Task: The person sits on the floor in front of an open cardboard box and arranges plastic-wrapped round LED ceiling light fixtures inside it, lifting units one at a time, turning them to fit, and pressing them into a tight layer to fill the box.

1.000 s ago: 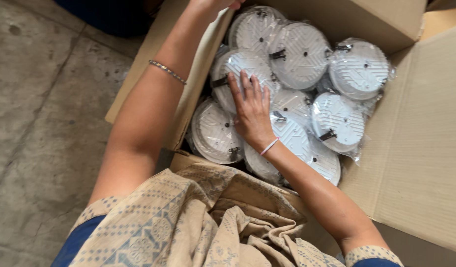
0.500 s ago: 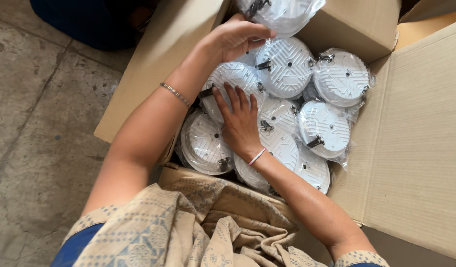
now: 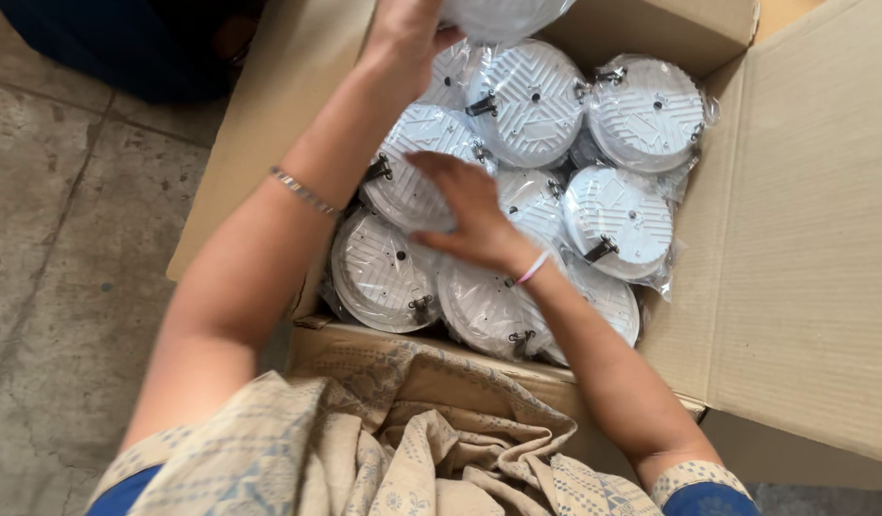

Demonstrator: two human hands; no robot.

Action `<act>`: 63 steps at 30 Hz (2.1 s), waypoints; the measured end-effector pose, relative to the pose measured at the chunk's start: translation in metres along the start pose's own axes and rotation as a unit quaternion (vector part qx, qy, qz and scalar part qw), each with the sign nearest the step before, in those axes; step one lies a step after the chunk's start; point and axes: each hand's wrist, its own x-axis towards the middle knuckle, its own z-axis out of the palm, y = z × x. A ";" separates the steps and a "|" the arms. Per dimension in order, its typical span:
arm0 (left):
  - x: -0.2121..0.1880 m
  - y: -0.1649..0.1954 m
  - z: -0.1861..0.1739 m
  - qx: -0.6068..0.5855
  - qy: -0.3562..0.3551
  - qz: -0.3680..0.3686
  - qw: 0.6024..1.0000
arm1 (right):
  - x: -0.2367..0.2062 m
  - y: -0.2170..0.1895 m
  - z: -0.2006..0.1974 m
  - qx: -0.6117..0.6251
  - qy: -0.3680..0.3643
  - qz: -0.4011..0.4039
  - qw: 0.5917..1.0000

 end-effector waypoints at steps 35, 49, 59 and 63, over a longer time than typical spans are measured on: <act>-0.045 -0.010 0.002 0.522 0.139 0.039 0.840 | 0.105 0.147 -0.103 0.137 0.170 0.332 0.918; -0.048 0.006 0.013 0.607 0.003 -0.046 0.794 | 0.085 0.155 -0.079 -0.239 0.119 0.290 0.919; -0.023 -0.042 0.006 0.840 -0.104 0.220 0.485 | 0.098 0.190 -0.110 -0.031 -0.011 0.283 0.959; -0.024 -0.040 0.005 0.815 -0.123 0.264 0.501 | 0.100 0.189 -0.117 -0.017 -0.049 0.311 0.949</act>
